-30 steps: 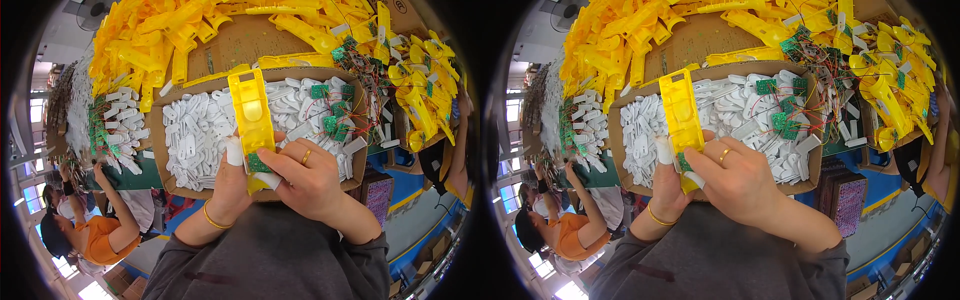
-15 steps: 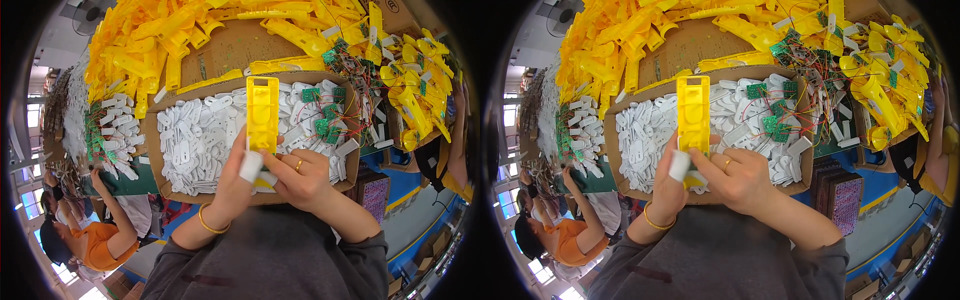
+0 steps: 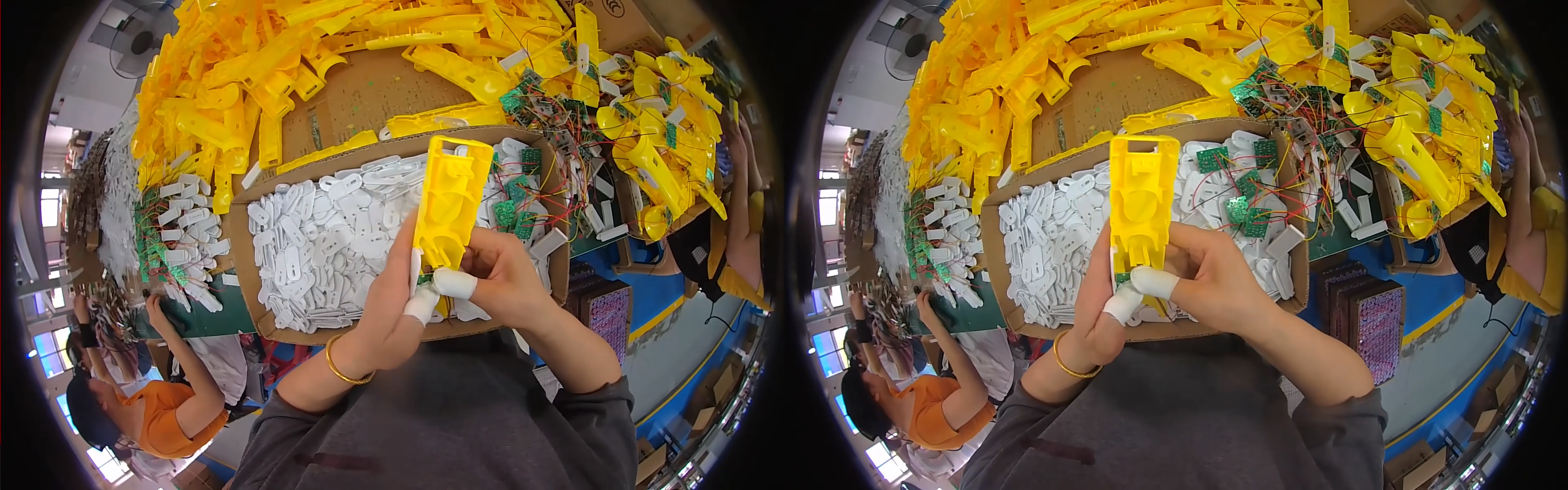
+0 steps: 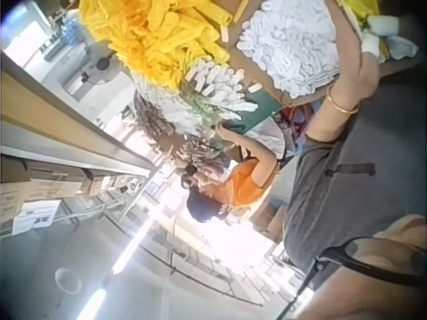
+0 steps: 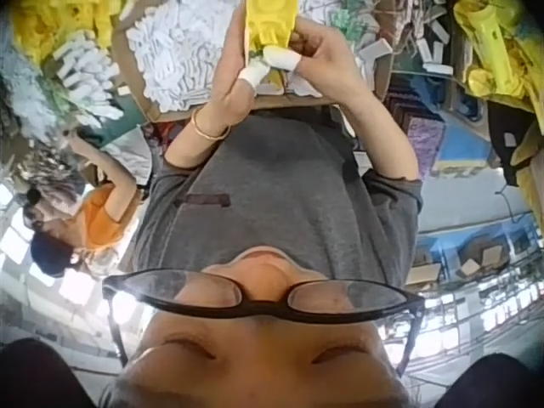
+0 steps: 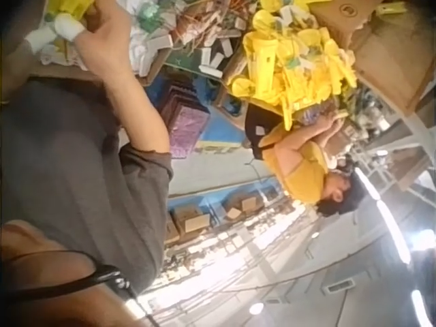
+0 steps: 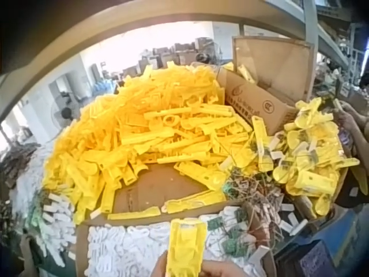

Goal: The person is assembling small electronic circuit boards and wires into yellow plastic housings at a factory assembly line.

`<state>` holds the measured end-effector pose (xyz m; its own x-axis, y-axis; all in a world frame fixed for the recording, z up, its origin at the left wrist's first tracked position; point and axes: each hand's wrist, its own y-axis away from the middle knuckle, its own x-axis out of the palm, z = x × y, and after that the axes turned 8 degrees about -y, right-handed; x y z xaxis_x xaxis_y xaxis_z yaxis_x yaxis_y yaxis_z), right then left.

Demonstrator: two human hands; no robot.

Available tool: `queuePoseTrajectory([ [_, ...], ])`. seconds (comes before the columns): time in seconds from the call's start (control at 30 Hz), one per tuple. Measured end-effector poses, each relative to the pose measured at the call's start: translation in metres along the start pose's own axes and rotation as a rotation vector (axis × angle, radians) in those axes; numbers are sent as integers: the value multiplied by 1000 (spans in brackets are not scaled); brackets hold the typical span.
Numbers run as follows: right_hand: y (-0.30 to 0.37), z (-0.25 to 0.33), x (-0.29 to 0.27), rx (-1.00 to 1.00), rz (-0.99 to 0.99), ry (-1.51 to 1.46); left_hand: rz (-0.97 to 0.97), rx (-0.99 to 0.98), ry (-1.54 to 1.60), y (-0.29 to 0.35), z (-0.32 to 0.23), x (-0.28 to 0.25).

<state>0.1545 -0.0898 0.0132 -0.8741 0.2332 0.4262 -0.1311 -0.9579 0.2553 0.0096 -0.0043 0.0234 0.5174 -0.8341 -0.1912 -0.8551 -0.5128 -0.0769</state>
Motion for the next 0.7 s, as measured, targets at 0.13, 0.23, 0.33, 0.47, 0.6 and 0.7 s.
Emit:
queuePoseTrajectory([
  [0.13, -1, -8, -3, 0, -34, -169, -8, 13, -305, -1, 1, 3],
  [0.23, 0, -7, -1, -24, -62, -230, -18, 43, -356, -6, 3, 5],
  [0.33, 4, -5, -1, -43, -78, -252, 86, -168, -239, -9, -2, 8],
  [0.47, 6, 29, -22, -67, -17, -224, 169, -92, -72, -18, -8, 12],
  [0.6, 38, 128, -74, -247, -799, 517, -25, 261, -497, -40, -30, -21],
  [0.7, 60, 198, -165, -614, -797, 318, 32, 147, -397, -69, -16, -48],
])
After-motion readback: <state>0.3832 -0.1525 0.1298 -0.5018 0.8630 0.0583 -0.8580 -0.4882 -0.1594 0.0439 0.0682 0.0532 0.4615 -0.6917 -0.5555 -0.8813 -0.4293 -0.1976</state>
